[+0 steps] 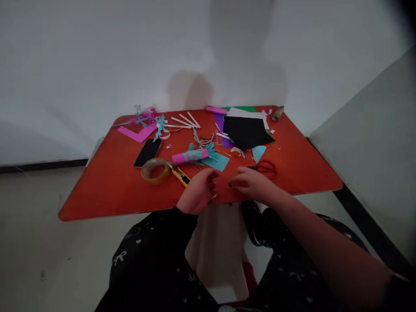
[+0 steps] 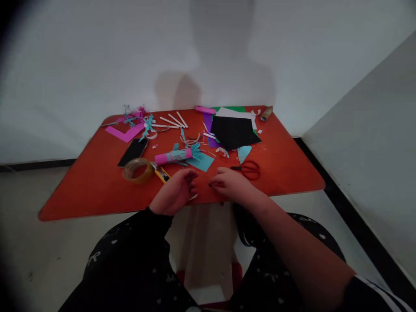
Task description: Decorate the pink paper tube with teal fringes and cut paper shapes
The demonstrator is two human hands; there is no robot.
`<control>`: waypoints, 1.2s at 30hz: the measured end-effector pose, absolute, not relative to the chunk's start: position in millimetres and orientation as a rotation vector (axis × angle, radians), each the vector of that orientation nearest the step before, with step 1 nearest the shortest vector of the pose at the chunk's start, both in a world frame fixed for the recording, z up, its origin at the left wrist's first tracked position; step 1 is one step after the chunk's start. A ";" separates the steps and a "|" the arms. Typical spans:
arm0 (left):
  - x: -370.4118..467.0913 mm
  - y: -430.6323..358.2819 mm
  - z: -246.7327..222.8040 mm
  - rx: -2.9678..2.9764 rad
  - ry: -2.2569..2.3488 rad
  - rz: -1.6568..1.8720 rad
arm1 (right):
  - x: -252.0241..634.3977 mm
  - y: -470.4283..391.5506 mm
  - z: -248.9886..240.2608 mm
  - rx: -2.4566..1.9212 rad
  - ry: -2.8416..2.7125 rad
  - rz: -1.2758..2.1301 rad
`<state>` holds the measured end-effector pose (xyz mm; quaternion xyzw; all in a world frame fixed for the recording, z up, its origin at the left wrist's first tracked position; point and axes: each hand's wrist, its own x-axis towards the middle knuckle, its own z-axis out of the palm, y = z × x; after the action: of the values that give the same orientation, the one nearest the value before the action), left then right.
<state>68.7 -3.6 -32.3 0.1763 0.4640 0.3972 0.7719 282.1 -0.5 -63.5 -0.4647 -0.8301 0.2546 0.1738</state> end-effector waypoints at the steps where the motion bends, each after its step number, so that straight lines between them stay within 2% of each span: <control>1: 67.9 -3.1 -32.1 0.371 1.003 0.875 | 282.5 -1.7 -65.8 -1.356 -2.400 0.715; 8: 67.6 -3.1 -30.5 0.339 0.996 0.915 | 284.0 -12.4 -71.6 -1.514 -2.530 0.634; 36: 72.5 -4.2 -39.0 0.511 1.058 0.914 | 298.9 -21.2 -72.1 -1.512 -2.385 0.630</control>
<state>72.5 -4.2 -39.0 0.2324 0.4816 0.4160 0.7355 298.9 -21.2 -72.1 -0.5187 -0.8179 0.2160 0.1239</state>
